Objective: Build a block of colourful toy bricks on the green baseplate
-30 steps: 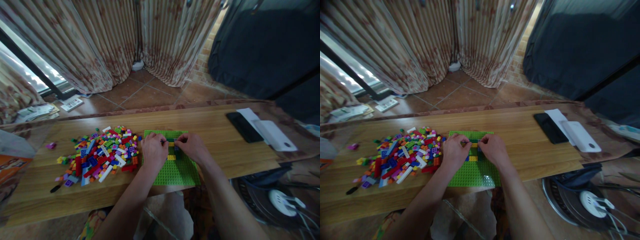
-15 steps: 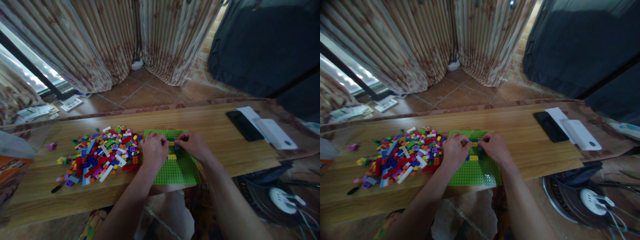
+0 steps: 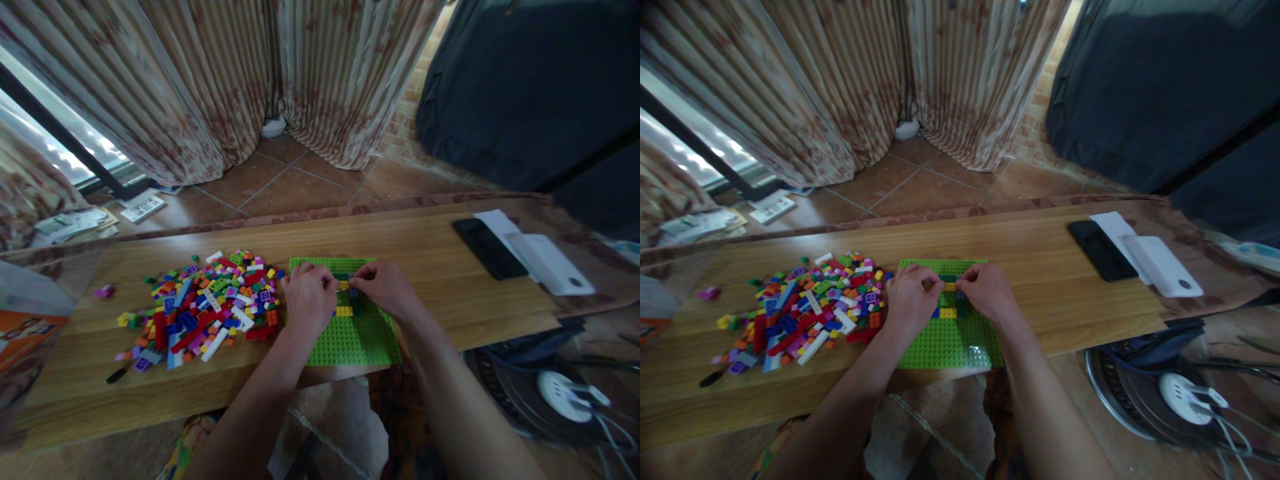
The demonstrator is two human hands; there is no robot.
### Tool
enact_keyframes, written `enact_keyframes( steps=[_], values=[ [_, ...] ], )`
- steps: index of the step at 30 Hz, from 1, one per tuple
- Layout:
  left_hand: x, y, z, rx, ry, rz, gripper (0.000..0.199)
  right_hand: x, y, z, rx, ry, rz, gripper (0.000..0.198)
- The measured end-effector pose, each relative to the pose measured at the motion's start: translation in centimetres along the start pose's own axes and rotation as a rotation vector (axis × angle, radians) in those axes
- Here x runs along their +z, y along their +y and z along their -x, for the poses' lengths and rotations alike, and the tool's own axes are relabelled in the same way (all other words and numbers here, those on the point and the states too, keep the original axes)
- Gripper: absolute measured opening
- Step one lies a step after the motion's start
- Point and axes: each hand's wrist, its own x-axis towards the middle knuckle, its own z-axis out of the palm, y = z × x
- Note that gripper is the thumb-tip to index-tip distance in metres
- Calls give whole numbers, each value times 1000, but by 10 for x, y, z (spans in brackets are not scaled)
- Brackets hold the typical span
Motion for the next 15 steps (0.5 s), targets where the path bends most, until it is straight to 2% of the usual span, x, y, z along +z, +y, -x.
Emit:
enact_keyframes(
  steps=[8,15],
  values=[
    [-2,1,1,25,-15,-22,11,2,0,-1,-39,4,-7,12],
    [-8,-4,1,70,-72,51,15,-1,12,-2,-64,-35,-116,15]
  ],
)
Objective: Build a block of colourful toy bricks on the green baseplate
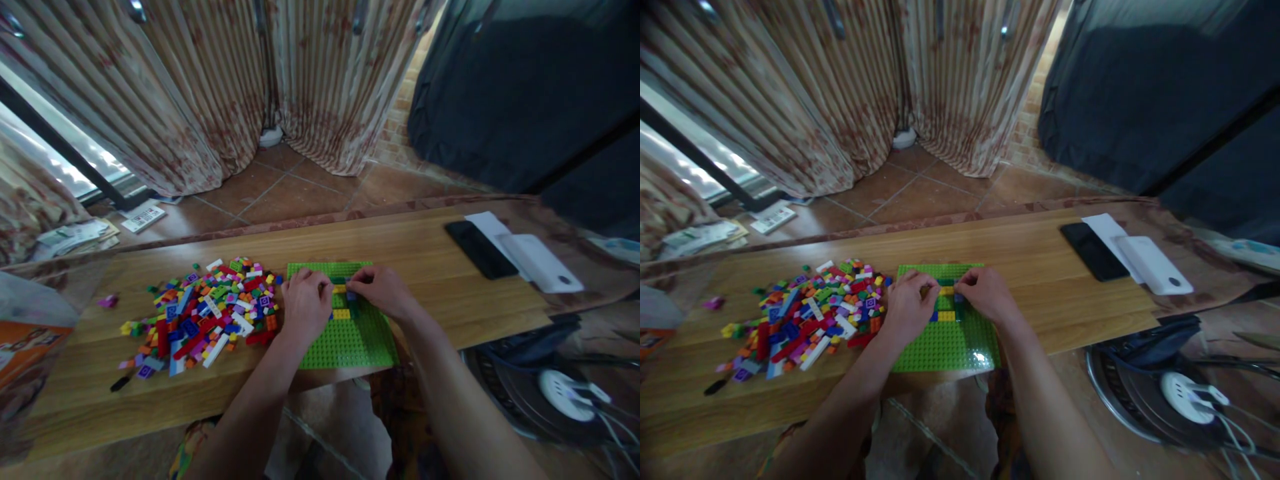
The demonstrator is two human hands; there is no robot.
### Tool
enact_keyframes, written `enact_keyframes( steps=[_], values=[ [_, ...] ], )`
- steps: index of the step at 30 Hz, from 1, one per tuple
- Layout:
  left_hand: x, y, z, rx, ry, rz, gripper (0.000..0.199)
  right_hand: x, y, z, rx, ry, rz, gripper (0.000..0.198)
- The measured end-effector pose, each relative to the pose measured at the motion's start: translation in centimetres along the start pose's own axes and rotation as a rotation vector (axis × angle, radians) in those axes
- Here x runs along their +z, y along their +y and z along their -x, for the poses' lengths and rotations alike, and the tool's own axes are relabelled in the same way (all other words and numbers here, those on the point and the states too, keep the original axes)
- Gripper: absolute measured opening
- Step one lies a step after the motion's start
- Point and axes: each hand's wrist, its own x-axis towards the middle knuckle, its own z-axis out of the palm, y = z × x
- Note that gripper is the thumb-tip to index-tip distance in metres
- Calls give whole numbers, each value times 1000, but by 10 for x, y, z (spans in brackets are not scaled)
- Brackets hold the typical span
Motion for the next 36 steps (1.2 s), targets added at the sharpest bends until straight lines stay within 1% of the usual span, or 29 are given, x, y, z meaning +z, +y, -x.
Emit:
enact_keyframes(
  steps=[3,10,19,27,36],
  values=[
    [-4,-1,-1,-24,-44,55,13,0,4,0,-7,-30,-42,16],
    [-5,3,-4,-88,-21,76,9,2,-4,3,-1,1,-13,10],
    [-4,9,-6,-151,-35,66,12,4,-4,2,12,7,1,12],
    [-1,9,-5,-152,-32,80,13,6,-5,4,-9,7,10,13],
    [2,3,-1,-78,-3,86,13,7,0,7,-76,-17,44,14]
  ],
)
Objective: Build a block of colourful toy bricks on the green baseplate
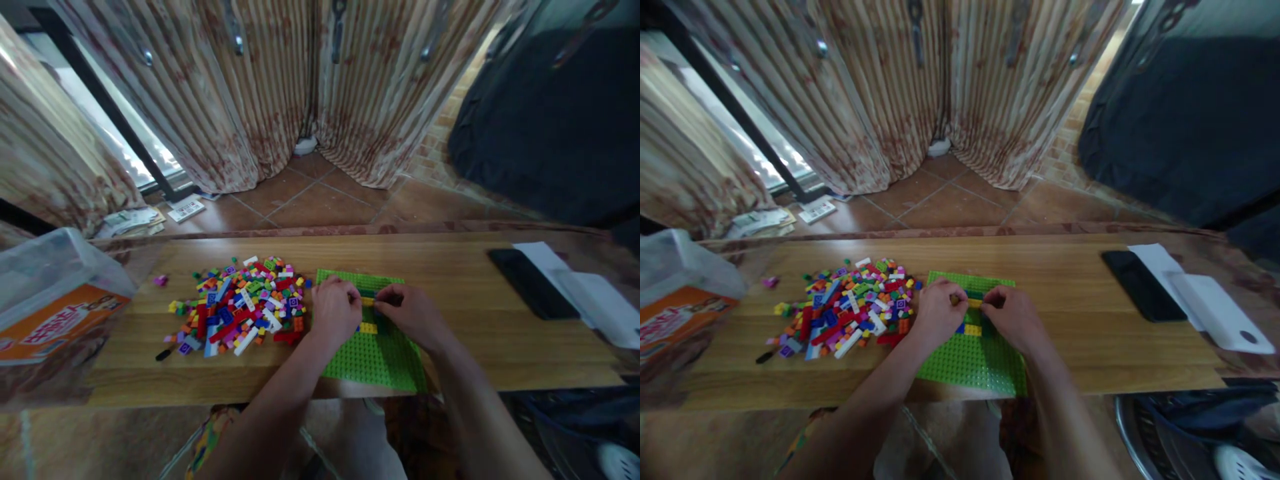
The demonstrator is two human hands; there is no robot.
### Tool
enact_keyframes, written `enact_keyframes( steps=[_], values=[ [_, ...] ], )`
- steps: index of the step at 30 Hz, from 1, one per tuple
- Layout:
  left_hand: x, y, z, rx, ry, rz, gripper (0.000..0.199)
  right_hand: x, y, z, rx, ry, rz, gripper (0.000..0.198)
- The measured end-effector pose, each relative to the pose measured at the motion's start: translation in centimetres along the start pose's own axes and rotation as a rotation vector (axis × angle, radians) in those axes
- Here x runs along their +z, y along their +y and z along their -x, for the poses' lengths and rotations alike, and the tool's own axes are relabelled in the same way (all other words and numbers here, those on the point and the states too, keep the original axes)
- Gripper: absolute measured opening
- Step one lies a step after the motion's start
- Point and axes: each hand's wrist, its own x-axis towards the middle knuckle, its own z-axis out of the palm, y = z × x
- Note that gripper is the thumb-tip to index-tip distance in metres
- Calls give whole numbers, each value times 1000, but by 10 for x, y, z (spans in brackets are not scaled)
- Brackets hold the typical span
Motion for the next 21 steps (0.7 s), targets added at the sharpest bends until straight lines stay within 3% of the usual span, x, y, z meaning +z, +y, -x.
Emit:
enact_keyframes(
  steps=[7,13,16,21],
  values=[
    [-14,-7,-1,88,40,92,16,8,-4,-3,-3,26,81,16],
    [-68,-37,-13,23,143,304,17,13,-3,-7,-36,63,88,15],
    [-94,-53,-14,-52,279,325,16,15,-2,-7,-58,78,131,14],
    [-119,-71,-8,-102,386,382,16,21,-16,1,-226,208,277,15]
  ],
)
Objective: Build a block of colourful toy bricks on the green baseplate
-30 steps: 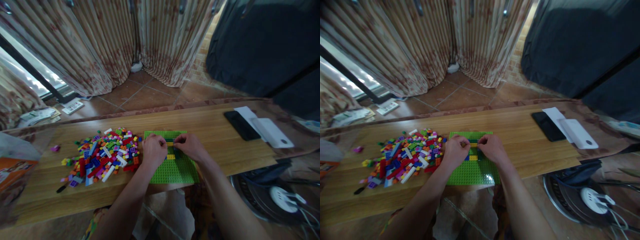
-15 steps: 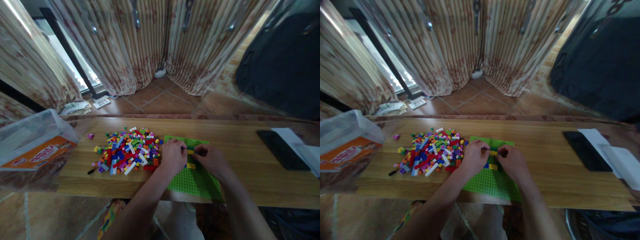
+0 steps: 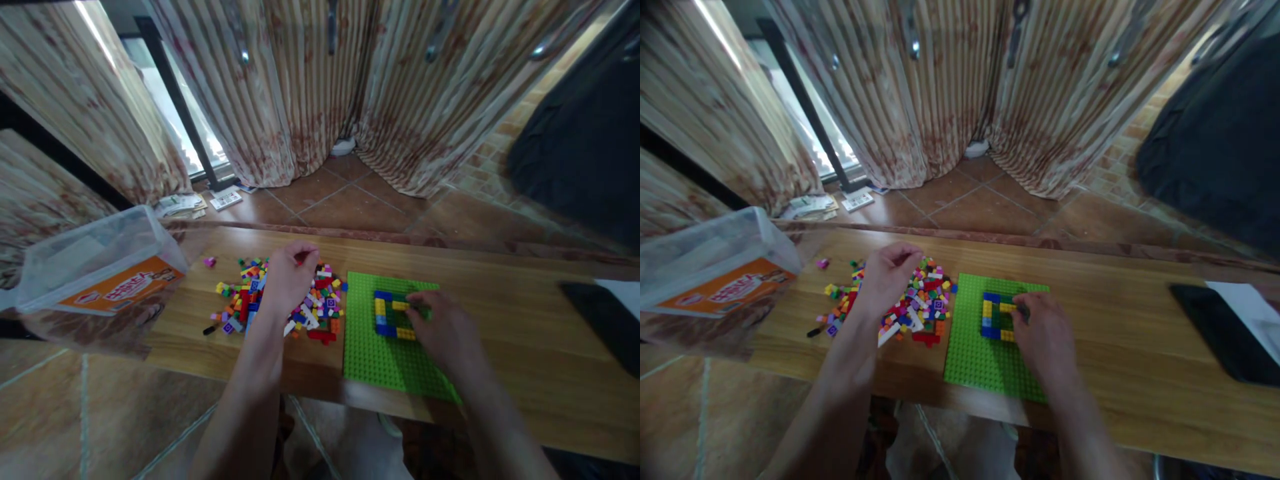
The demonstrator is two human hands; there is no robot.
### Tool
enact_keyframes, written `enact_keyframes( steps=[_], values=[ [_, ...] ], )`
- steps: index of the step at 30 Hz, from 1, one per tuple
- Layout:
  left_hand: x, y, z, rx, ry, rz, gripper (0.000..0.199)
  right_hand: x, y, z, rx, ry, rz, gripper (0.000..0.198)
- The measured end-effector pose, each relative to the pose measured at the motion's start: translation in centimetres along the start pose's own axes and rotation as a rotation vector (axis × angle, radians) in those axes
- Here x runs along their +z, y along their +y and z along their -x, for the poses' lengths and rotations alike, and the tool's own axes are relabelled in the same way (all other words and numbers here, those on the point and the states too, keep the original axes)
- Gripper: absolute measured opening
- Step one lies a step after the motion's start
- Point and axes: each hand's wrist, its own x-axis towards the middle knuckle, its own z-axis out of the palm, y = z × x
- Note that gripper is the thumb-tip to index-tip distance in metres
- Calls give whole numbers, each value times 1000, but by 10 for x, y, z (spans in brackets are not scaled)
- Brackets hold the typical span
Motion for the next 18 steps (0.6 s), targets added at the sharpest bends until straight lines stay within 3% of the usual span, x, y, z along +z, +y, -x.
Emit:
enact_keyframes(
  steps=[2,5,9,18],
  values=[
    [-7,-3,0,-7,22,1,16,1,-17,5,-78,80,-8,18],
    [-13,-8,-1,-8,26,-13,16,7,-48,15,-254,25,-208,16],
    [-18,-14,-2,7,13,-45,17,20,-75,27,-459,-215,-243,21],
    [-24,-24,-4,31,-12,-108,19,29,-82,27,-434,-295,-193,21]
  ],
)
